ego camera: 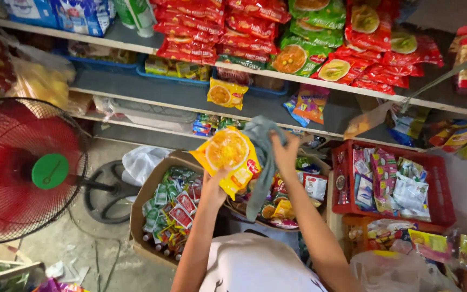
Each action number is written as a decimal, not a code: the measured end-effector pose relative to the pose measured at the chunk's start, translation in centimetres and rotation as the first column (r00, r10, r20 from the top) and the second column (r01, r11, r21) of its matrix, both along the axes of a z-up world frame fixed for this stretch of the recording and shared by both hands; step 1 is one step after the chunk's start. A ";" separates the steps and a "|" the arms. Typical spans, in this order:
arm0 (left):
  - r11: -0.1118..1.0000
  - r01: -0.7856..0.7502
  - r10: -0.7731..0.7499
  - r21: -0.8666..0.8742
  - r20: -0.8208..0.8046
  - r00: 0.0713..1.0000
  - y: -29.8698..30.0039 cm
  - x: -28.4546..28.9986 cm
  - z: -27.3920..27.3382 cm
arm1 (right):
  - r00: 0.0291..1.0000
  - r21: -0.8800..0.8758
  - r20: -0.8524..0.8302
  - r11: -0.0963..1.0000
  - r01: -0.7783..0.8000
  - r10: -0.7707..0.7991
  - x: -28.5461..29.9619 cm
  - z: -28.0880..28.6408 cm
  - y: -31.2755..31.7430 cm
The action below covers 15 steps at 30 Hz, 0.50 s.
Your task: Wiping individual packets of instant noodles with a cloth and organizing them in boxes and on shelves.
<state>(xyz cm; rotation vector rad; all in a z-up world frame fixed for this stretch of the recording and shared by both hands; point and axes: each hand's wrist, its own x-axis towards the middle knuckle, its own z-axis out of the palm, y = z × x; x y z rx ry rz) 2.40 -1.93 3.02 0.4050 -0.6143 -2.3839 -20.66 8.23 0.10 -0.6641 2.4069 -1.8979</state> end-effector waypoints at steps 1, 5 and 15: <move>1.000 -0.007 0.007 0.000 0.000 1.000 -0.6 -0.1 0.0 | 1.000 0.000 0.000 1.000 -0.007 0.007 -0.8 0.1 0.6; 0.974 0.009 0.008 0.225 -0.071 0.997 -0.7 0.0 1.2 | 0.986 -0.342 0.150 0.931 0.125 -0.077 -1.0 4.1 3.2; 0.921 0.085 0.013 0.381 -0.248 0.969 1.6 -2.3 5.2 | 0.660 0.369 -0.453 0.800 -0.473 0.599 13.4 19.2 -1.0</move>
